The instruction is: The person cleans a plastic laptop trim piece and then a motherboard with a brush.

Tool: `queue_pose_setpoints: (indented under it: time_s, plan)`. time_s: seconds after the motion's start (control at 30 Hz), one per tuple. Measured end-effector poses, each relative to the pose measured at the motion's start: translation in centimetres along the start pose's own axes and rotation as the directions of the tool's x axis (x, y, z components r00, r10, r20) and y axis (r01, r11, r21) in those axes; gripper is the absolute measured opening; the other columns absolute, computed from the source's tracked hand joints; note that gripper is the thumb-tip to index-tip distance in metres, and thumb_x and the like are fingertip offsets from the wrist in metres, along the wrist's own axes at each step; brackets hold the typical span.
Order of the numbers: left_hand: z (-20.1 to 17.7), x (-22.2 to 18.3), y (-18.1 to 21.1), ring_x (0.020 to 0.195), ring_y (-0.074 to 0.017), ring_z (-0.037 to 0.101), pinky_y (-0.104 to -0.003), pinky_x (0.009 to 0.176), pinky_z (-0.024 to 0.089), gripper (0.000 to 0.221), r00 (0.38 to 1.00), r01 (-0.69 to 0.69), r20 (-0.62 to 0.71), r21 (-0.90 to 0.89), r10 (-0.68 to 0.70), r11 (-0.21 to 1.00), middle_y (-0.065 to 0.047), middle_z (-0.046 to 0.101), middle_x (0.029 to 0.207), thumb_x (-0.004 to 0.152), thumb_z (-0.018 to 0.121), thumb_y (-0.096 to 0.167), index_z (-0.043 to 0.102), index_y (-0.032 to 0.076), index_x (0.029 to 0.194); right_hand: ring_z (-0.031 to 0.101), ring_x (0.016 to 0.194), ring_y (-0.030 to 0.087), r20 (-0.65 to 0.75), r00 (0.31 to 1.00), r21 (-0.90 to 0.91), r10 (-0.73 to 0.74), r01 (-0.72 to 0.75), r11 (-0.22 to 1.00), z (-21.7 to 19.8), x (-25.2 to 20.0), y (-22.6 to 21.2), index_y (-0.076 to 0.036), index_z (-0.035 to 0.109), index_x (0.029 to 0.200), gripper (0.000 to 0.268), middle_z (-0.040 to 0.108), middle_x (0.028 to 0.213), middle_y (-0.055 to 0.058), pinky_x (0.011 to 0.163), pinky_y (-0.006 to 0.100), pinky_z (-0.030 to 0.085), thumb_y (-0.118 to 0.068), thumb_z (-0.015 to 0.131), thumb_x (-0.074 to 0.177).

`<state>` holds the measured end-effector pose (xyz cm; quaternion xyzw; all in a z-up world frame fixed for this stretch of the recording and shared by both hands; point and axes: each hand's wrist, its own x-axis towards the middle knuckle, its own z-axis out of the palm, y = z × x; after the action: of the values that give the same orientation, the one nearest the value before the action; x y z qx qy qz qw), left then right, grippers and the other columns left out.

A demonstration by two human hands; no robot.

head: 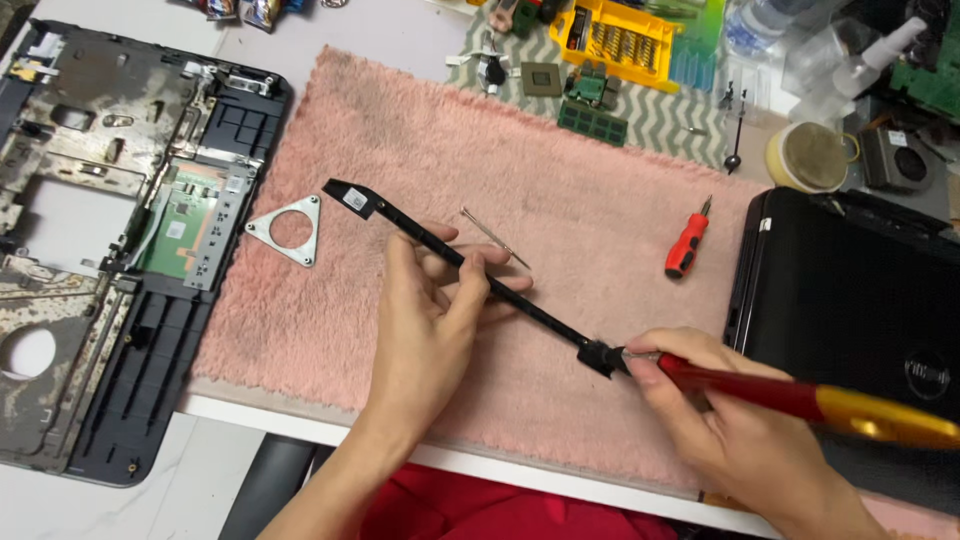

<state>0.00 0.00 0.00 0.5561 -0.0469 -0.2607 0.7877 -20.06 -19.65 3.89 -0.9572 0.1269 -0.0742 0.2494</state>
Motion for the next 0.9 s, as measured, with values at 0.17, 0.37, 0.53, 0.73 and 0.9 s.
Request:
queue_pose_setpoints:
  time_s: [0.17, 0.37, 0.53, 0.73, 0.9]
  plan:
    - [0.2, -0.4, 0.3, 0.09, -0.0329, 0.094, -0.041, 0.077, 0.081, 0.024, 0.999, -0.047, -0.001, 0.041, 0.047, 0.998, -0.023, 0.085, 0.114, 0.114, 0.06, 0.01, 0.043, 0.009, 0.131, 0.084, 0.108, 0.016, -0.034, 0.999, 0.035, -0.039, 0.04, 0.999, 0.8, 0.1, -0.2, -0.01, 0.079, 0.125, 0.027, 0.086, 0.117, 0.001, 0.101, 0.03, 0.061, -0.029, 0.068, 0.109]
    - [0.3, -0.9, 0.5, 0.088, -0.0287, 0.094, -0.036, 0.074, 0.08, 0.023, 0.994, -0.109, 0.012, 0.074, 0.108, 0.991, -0.02, 0.084, 0.114, 0.114, 0.06, 0.009, 0.043, 0.011, 0.129, 0.084, 0.098, 0.019, -0.003, 0.998, 0.005, -0.063, 0.063, 0.998, 0.2, 0.2, -1.1, -0.009, 0.079, 0.118, 0.023, 0.085, 0.109, 0.003, 0.095, 0.033, 0.062, -0.027, 0.068, 0.109]
    - [0.2, -0.7, 0.2, 0.088, -0.0283, 0.095, -0.034, 0.071, 0.08, 0.023, 0.992, -0.122, 0.013, 0.09, 0.122, 0.988, -0.02, 0.086, 0.115, 0.114, 0.06, 0.009, 0.043, 0.012, 0.129, 0.083, 0.101, 0.015, -0.066, 0.995, -0.014, -0.076, 0.075, 0.997, 1.0, -0.1, -1.0, -0.011, 0.077, 0.12, 0.022, 0.084, 0.113, 0.001, 0.093, 0.029, 0.061, -0.029, 0.066, 0.112]
    - [0.6, -0.8, 0.7, 0.086, -0.0271, 0.093, -0.037, 0.072, 0.082, 0.023, 0.993, -0.116, 0.008, 0.094, 0.116, 0.989, -0.021, 0.084, 0.115, 0.113, 0.059, 0.008, 0.042, 0.013, 0.128, 0.08, 0.103, 0.021, -0.029, 0.996, 0.037, -0.08, 0.081, 0.996, 1.2, 0.8, -1.3, -0.01, 0.076, 0.117, 0.029, 0.081, 0.11, 0.003, 0.096, 0.036, 0.059, -0.034, 0.06, 0.115]
    - [0.4, -0.6, 0.4, 0.086, -0.0298, 0.093, -0.043, 0.074, 0.082, 0.024, 0.994, -0.105, 0.014, 0.041, 0.104, 0.994, -0.024, 0.085, 0.116, 0.113, 0.058, 0.006, 0.041, 0.013, 0.129, 0.073, 0.08, 0.018, -0.046, 0.991, 0.041, -0.129, 0.131, 0.991, 0.4, 2.4, -2.3, -0.008, 0.077, 0.109, 0.021, 0.077, 0.094, 0.0, 0.084, 0.034, 0.055, -0.024, 0.065, 0.114]
